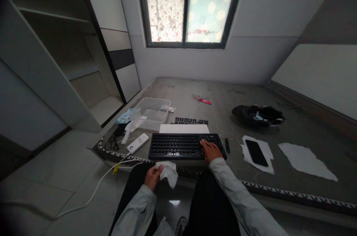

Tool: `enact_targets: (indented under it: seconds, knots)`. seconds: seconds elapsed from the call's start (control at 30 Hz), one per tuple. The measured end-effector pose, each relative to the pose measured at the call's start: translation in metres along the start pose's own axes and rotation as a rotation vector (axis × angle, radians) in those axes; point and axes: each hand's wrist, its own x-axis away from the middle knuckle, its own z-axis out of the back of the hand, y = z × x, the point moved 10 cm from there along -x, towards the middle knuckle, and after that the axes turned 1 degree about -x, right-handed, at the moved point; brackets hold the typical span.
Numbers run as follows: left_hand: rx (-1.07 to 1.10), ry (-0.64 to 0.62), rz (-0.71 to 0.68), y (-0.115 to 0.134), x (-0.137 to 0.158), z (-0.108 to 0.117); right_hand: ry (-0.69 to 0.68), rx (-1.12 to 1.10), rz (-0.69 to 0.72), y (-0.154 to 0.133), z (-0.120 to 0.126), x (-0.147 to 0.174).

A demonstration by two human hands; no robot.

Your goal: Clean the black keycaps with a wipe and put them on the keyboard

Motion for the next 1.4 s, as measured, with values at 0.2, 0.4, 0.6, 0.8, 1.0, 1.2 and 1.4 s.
enact_targets:
  seconds: [0.2, 0.4, 0.6, 0.8, 1.0, 1.2, 1.4]
  knots:
    - [-0.001, 0.018, 0.024, 0.007, 0.004, -0.004, -0.084, -0.023, -0.064, 0.013, 0.004, -0.017]
    - [-0.008, 0.018, 0.056, 0.009, 0.005, -0.005, -0.226, 0.03, 0.016, 0.02, 0.004, -0.036]
    - [0.032, -0.001, 0.049, 0.007, 0.003, -0.008, -0.276, 0.027, 0.057, 0.028, 0.007, -0.042]
    - [0.028, -0.015, 0.068, 0.0, 0.0, -0.007, -0.288, 0.026, 0.082, 0.029, 0.005, -0.047]
    - [-0.01, 0.005, 0.075, 0.007, 0.003, -0.006, -0.258, 0.056, 0.069, 0.025, 0.006, -0.041]
    - [-0.051, 0.012, 0.051, 0.015, 0.008, -0.007, -0.205, 0.096, 0.117, 0.02, 0.009, -0.029]
    - [0.008, -0.004, 0.075, 0.011, 0.007, -0.011, -0.284, 0.028, 0.167, 0.015, 0.004, -0.032]
